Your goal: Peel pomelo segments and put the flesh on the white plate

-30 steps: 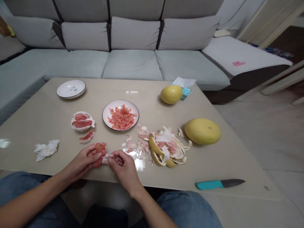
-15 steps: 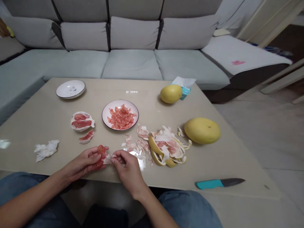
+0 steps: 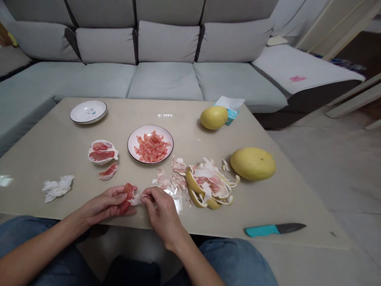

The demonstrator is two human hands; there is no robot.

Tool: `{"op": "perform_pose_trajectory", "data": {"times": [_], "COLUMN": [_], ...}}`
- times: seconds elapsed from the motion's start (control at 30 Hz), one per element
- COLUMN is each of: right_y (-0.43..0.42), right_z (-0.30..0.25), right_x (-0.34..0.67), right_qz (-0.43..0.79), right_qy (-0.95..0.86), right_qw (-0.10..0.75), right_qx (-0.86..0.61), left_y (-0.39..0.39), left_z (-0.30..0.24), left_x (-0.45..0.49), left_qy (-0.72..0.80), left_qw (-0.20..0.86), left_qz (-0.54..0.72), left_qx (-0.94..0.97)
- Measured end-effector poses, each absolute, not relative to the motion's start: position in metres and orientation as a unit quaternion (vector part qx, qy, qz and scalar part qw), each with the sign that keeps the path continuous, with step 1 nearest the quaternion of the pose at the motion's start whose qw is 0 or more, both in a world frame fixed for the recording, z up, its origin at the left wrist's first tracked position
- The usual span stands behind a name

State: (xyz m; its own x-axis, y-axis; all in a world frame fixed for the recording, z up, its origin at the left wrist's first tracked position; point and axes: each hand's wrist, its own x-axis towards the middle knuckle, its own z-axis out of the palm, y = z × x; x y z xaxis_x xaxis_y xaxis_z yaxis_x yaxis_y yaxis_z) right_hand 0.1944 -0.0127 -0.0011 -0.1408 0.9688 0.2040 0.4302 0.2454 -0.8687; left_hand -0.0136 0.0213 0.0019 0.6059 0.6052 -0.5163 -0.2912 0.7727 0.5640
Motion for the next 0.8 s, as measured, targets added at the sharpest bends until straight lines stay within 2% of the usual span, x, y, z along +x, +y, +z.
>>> {"op": "perform_pose_trajectory", "data": {"times": [0.33, 0.63, 0.8], "right_y": [0.004, 0.005, 0.008], "right_z": [0.003, -0.011, -0.006], "right_x": [0.229, 0.232, 0.235], "right_qz": [0.211, 0.077, 0.018], "right_qy": [-0.660, -0.723, -0.736], "right_qw": [0.436, 0.376, 0.316], "right_qx": [-0.574, -0.575, -0.599], "left_y": [0.033, 0.030, 0.028], "left_z": [0.005, 0.009, 0.010], "left_x": [-0.019, -0.018, -0.018], "left_qy": [0.374, 0.405, 0.414], "left_qw": [0.853, 0.836, 0.834], "left_qz": [0.317, 0.318, 0.318], "left_qx": [0.177, 0.189, 0.179]}}
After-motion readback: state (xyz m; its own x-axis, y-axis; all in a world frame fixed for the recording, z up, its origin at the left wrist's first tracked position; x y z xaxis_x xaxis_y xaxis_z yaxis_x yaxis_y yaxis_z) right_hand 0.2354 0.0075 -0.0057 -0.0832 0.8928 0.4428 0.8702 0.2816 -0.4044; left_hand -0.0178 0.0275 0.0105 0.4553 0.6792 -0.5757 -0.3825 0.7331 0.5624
